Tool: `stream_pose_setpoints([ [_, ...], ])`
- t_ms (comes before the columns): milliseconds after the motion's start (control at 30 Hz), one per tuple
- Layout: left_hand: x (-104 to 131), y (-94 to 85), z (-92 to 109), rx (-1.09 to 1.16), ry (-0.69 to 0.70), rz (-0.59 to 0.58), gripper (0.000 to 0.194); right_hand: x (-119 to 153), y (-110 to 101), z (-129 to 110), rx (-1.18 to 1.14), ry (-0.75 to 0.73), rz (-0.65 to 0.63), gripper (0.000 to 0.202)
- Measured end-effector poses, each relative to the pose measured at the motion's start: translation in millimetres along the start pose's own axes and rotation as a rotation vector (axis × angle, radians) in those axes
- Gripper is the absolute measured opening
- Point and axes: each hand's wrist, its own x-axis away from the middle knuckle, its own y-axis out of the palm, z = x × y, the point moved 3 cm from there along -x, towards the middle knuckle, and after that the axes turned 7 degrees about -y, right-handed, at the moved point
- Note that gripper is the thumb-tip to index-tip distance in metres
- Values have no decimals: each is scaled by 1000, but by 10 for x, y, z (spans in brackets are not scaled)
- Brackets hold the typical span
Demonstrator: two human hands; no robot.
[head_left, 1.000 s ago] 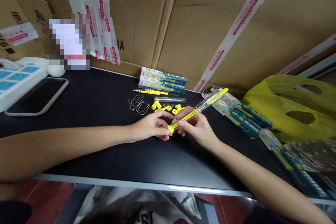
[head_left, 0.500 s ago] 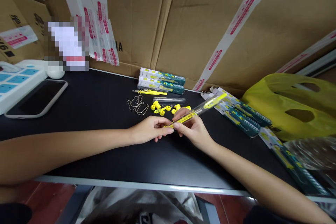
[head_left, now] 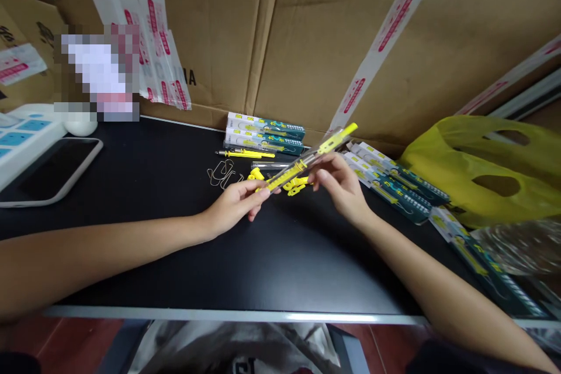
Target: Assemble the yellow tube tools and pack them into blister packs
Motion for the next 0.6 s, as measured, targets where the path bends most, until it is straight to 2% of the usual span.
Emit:
stream_pose_setpoints([
  [100,-17,-30,3,47,18,73,31,-9,-14,68,419,-74,-69,13],
  [233,-10,-22,15,155,-18,122,26,-15,77,127,704,-138,-213,15],
  [400,-12,-47,6,259,-48,172,24,-184,164,195,834,-131,-314,18],
  [600,-20,-59,7,279,-67,195,24,-394,239,305,843,-120,-422,9],
])
